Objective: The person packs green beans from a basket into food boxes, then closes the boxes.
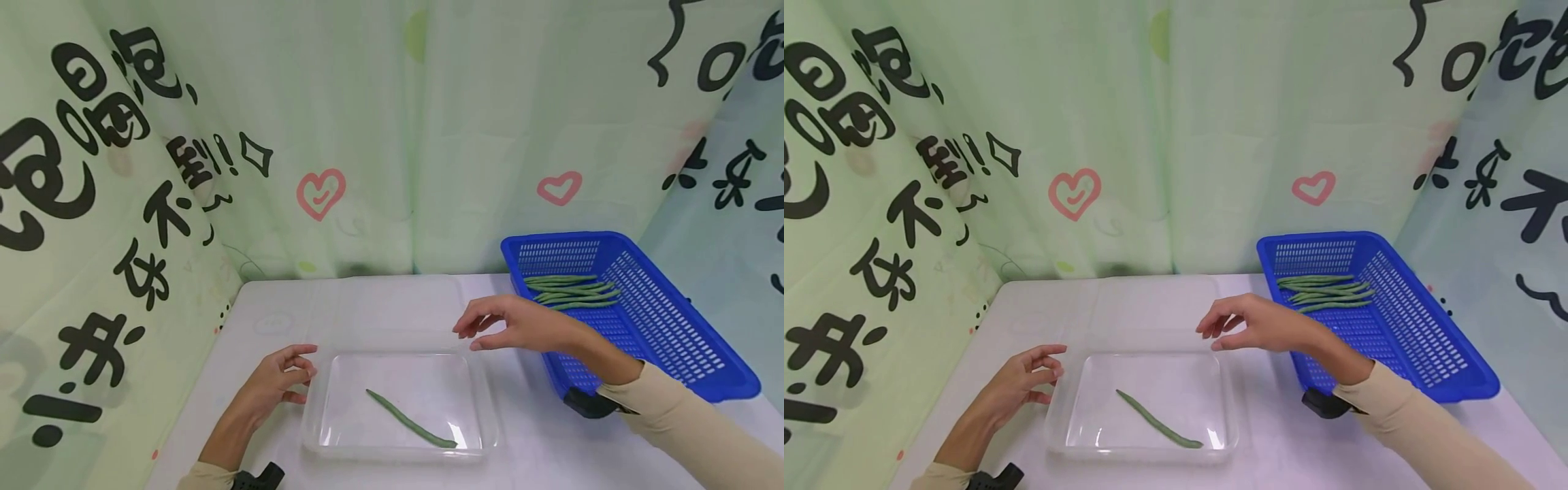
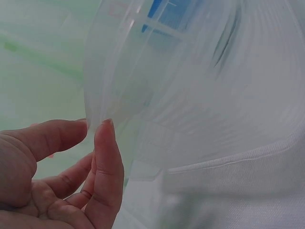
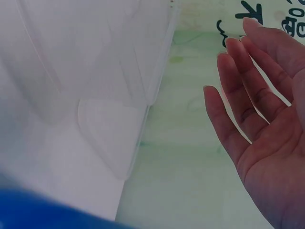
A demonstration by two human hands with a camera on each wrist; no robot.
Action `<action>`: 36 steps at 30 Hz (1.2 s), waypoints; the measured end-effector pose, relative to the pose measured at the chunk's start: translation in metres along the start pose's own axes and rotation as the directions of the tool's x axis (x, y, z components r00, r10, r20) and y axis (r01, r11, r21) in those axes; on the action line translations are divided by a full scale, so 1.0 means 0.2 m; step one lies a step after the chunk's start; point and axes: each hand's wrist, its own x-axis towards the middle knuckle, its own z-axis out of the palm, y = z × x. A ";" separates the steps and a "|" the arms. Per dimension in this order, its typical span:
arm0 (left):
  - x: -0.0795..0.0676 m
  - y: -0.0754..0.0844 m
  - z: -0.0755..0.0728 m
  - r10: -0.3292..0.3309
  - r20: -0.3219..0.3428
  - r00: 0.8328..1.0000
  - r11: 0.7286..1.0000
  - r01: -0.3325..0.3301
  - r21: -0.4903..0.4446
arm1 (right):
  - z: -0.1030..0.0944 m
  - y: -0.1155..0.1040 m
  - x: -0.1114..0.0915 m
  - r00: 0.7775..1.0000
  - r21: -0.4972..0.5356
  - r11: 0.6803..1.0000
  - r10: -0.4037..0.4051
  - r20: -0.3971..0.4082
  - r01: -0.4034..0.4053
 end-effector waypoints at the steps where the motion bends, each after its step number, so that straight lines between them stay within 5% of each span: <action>1: 0.00 0.00 0.00 0.003 0.006 1.000 1.000 -0.003 -0.001 | -0.02 0.01 -0.01 1.000 -0.002 1.000 0.006 -0.012 -0.006; 21: 0.00 0.00 -0.02 0.014 0.041 0.999 1.000 -0.013 -0.027 | -0.29 0.19 -0.21 0.961 -0.125 0.979 0.126 -0.244 -0.160; 36: -0.01 0.00 -0.02 0.014 0.045 0.999 1.000 -0.013 -0.028 | -0.43 0.45 -0.36 0.956 -0.142 0.977 0.115 -0.269 -0.157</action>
